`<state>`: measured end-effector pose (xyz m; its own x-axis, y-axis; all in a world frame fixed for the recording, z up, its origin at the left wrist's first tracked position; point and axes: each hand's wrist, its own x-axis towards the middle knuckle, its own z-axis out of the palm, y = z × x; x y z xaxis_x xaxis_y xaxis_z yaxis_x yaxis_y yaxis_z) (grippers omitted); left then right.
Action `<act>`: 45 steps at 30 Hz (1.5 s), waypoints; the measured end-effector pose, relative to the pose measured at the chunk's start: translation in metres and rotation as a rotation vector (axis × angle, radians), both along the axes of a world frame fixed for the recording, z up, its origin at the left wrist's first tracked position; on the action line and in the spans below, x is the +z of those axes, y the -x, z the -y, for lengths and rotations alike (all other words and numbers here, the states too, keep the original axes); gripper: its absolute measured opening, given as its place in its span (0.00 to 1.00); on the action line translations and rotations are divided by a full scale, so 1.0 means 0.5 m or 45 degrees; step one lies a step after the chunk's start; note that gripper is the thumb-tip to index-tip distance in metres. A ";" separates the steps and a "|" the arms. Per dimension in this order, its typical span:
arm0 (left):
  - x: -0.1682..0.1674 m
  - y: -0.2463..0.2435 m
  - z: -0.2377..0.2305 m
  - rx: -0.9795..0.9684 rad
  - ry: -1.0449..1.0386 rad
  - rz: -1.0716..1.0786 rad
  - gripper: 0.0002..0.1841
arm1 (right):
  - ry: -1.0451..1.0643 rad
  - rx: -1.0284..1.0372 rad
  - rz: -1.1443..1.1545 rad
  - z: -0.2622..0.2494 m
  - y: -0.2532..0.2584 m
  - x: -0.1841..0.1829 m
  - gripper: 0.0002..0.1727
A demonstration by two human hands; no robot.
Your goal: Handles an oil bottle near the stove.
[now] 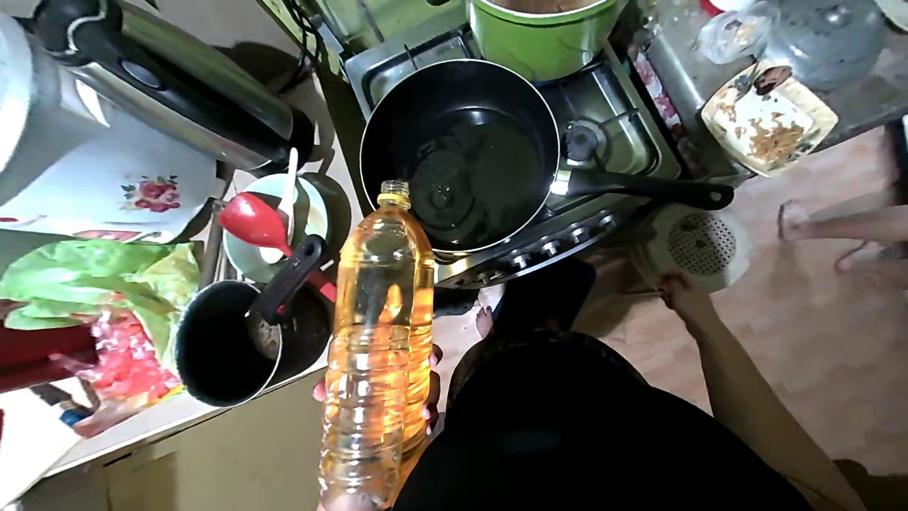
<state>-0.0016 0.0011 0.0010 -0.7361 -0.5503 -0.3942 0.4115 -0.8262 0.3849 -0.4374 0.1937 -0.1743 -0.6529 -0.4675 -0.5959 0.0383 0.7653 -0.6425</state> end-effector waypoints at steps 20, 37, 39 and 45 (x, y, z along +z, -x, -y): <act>-0.007 -0.007 0.030 -0.079 0.020 -0.068 0.53 | 0.695 -0.040 -0.095 0.097 0.068 0.202 0.32; 0.019 0.019 0.029 0.014 0.064 -0.021 0.48 | 0.927 0.186 -0.275 0.189 0.068 0.250 0.17; 0.004 0.011 0.035 -0.032 0.059 -0.038 0.50 | 0.896 0.204 -0.325 0.198 0.079 0.256 0.18; -0.008 0.008 0.037 -0.023 0.054 -0.063 0.52 | 0.869 0.293 -0.319 0.237 0.130 0.257 0.19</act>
